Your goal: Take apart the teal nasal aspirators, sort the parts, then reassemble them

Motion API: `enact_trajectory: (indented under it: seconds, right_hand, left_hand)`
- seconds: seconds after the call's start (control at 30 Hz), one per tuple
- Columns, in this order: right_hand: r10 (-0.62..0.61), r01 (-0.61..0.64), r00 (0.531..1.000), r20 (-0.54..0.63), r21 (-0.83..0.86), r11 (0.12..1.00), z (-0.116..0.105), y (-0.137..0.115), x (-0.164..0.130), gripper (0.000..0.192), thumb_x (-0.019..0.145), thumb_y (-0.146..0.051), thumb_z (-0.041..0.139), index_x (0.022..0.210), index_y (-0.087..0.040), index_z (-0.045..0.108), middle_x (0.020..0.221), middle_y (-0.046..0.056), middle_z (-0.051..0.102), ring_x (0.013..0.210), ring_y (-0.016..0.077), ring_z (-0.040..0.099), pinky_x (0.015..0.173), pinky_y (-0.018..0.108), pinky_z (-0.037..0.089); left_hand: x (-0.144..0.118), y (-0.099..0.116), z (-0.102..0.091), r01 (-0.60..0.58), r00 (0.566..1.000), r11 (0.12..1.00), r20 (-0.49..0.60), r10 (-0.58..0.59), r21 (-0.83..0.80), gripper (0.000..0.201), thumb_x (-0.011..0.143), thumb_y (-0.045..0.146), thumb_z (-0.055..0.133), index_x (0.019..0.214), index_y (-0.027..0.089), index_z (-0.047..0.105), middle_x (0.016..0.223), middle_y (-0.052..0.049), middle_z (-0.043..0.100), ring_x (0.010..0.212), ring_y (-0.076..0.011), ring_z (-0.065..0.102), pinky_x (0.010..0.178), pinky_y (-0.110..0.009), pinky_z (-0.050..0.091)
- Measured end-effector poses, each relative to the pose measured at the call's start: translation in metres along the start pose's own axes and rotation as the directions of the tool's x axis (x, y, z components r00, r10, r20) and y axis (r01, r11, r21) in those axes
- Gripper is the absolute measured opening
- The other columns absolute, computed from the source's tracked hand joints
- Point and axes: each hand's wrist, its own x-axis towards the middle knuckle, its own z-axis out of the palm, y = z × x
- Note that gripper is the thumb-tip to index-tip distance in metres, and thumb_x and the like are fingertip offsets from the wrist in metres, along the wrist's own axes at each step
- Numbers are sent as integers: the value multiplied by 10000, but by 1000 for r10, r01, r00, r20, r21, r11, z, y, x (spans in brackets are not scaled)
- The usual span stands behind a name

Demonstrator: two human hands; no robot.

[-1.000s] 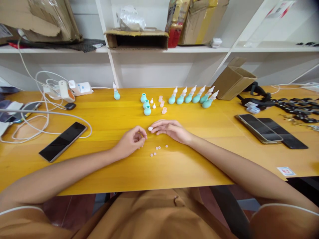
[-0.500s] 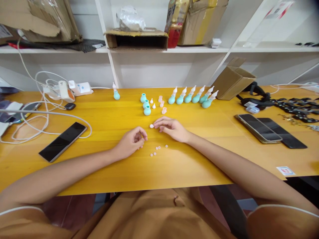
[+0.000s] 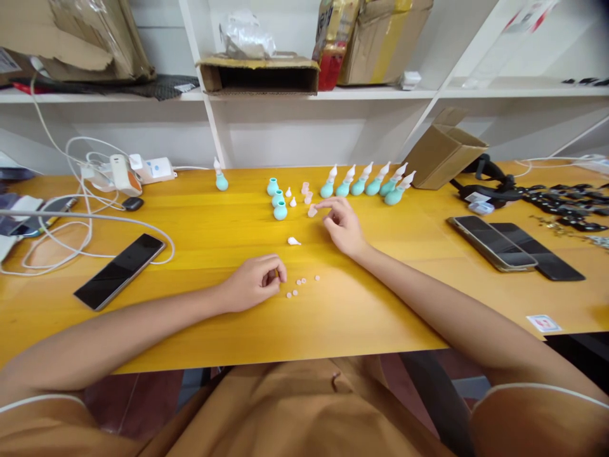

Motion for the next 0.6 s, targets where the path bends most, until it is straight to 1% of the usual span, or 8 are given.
enact_trajectory:
  seconds: [0.07,0.13,0.2,0.23,0.33,0.37,0.47,0.6]
  right_hand:
    - [42,-42,998,41,4,999,-3,10,6,504,862,-177,591,1337,-244,745,1455,120,628,801,198,632,835,414,591]
    - [60,-64,990,129,30,998,-6,16,11,633,842,-170,583,1461,-256,687,1559,127,570,752,173,629,801,404,599]
    - [35,-45,978,206,40,998,-8,19,15,709,829,-162,576,1527,-262,649,1601,130,551,780,181,645,798,406,603]
    - [15,-23,973,231,35,999,-9,19,16,729,827,-159,575,1545,-266,638,1608,129,555,830,199,661,818,413,605]
    - [-44,49,956,290,-11,999,-10,19,18,693,839,-159,579,1518,-263,670,1605,126,585,1030,264,686,906,450,596]
    - [-53,65,951,304,-29,997,-10,19,19,660,851,-161,579,1495,-256,689,1592,129,597,1054,271,685,923,459,591]
    - [-64,95,947,315,-83,992,-9,20,17,579,895,-175,576,1454,-227,717,1497,138,650,990,249,678,926,447,580]
    - [-95,132,951,295,-110,985,-8,19,13,538,936,-190,544,1442,-168,727,1342,144,679,970,242,662,954,421,564]
  left_hand:
    - [0,0,0,-7,1000,1000,1,7,8,120,899,127,581,928,215,657,870,5,649,675,-129,564,666,-256,443]
    - [0,-1,1,-14,1000,1000,5,14,19,129,902,122,575,935,216,656,877,4,653,676,-128,565,671,-256,444]
    - [0,-1,1,-23,1000,999,7,23,29,137,904,115,570,938,217,654,876,7,650,675,-127,562,673,-255,442]
    - [0,-1,1,-27,1000,999,8,27,33,140,905,111,568,939,217,653,875,8,649,675,-126,561,675,-255,441]
    - [0,-1,1,-38,999,998,14,38,45,147,912,102,562,941,216,650,884,9,651,677,-123,560,680,-258,439]
    - [0,-1,0,-42,999,998,17,41,51,148,915,101,560,943,215,650,890,9,654,678,-122,560,682,-259,440]
    - [0,-2,0,-50,998,997,28,49,66,145,923,100,560,947,212,649,900,11,657,683,-121,563,690,-262,441]
    - [-2,-1,1,-37,999,996,33,35,76,173,932,84,531,967,206,648,915,14,653,701,-117,566,699,-258,440]
